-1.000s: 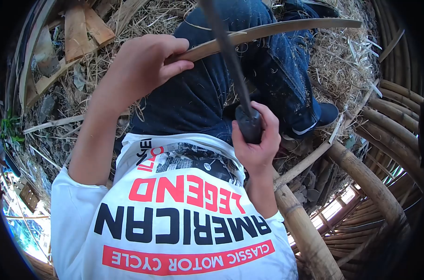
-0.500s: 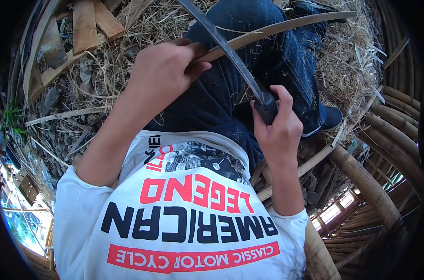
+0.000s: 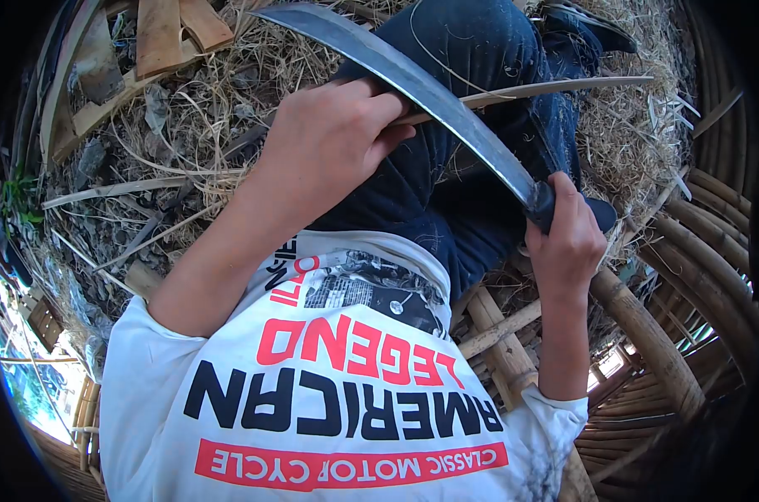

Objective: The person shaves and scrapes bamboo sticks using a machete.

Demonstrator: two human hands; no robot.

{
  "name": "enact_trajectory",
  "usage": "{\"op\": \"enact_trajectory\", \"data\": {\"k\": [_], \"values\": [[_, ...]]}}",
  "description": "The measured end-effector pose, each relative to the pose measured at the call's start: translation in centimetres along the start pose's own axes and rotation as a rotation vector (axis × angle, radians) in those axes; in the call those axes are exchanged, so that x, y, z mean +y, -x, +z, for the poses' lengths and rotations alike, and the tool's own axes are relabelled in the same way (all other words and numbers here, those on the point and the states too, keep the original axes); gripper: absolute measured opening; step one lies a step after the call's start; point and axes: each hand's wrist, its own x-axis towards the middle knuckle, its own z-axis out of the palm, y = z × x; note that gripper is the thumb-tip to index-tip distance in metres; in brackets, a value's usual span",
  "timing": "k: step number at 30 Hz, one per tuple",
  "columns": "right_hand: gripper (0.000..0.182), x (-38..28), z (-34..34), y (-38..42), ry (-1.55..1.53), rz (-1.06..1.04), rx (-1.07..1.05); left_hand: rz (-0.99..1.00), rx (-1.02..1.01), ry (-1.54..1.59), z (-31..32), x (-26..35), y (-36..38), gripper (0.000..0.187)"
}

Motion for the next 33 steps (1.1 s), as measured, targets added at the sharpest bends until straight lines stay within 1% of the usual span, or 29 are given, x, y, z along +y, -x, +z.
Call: {"op": "enact_trajectory", "data": {"k": [3, 5, 10, 12, 13, 14, 15, 16, 18, 19, 21, 22, 24, 25, 26, 28, 30, 32, 33], "values": [[0.068, 0.6, 0.2, 0.2, 0.027, 0.009, 0.055, -0.043, -0.031, 0.012, -0.4, -0.1, 0.0, 0.02], [0.067, 0.3, 0.2, 0.2, 0.026, 0.018, 0.054, -0.034, 0.007, 0.063, -0.2, -0.1, 0.0, 0.02], [0.063, 0.5, -0.2, 0.3, 0.026, 0.025, 0.055, -0.05, -0.009, 0.067, -0.2, 0.0, 0.1, 0.021], [0.058, 0.7, -0.1, 0.5, 0.041, 0.028, 0.099, -0.062, -0.023, 0.07, -0.4, 0.1, 0.1, 0.023], [0.058, 0.7, -0.2, 0.7, 0.042, 0.028, 0.097, -0.072, -0.041, 0.083, -0.4, 0.2, 0.1, 0.023], [0.053, 0.8, -0.3, 0.8, 0.046, 0.046, 0.089, -0.08, -0.057, 0.098, -0.4, 0.3, 0.0, 0.023], [0.049, 0.8, -0.5, 0.9, 0.05, 0.063, 0.079, -0.08, -0.057, 0.102, -0.3, 0.4, 0.0, 0.023], [0.049, 0.8, -0.5, 0.9, 0.052, 0.062, 0.08, -0.067, -0.049, 0.108, -0.2, 0.3, -0.1, 0.022], [0.041, 0.4, -0.5, 1.3, 0.015, 0.094, 0.082, -0.054, -0.049, 0.115, -0.1, 0.1, 0.0, 0.022], [0.041, 0.1, -0.3, 1.3, 0.017, 0.1, 0.077, -0.039, -0.037, 0.122, 0.3, -0.2, 0.0, 0.022], [0.034, -1.0, 0.3, 1.2, -0.171, 0.157, 0.08, -0.017, -0.029, 0.136, 0.6, -0.1, -0.1, 0.022], [0.034, -1.6, 0.3, 1.4, -0.169, 0.161, 0.078, -0.028, -0.021, 0.136, 0.6, 0.0, 0.0, 0.021], [0.031, -2.8, 0.5, 1.5, -0.47, 0.331, -0.119, -0.037, -0.014, 0.127, 0.5, 0.0, 0.0, 0.021], [0.032, -3.2, 0.6, 1.4, -0.527, 0.31, -0.172, -0.018, -0.001, 0.134, 0.6, 0.1, 0.1, 0.02], [0.032, -3.8, 0.9, 1.3, -0.532, 0.316, -0.172, 0.0, 0.009, 0.145, 0.6, 0.2, 0.1, 0.02], [0.03, -4.9, 1.6, 1.0, -0.684, 0.361, -0.2, 0.011, 0.008, 0.136, 0.8, 0.2, 0.1, 0.019], [0.033, -5.3, 1.7, 0.1, -0.644, 0.37, -0.223, 0.02, 0.012, 0.129, 0.7, 0.2, 0.1, 0.018], [0.035, -5.4, 1.8, -0.8, -0.601, 0.354, -0.144, -0.014, -0.015, 0.106, 0.5, 0.2, 0.1, 0.019], [0.035, -5.1, 2.0, -1.1, -0.601, 0.354, -0.144, -0.014, -0.015, 0.107, 0.6, 0.2, 0.1, 0.019]]}}
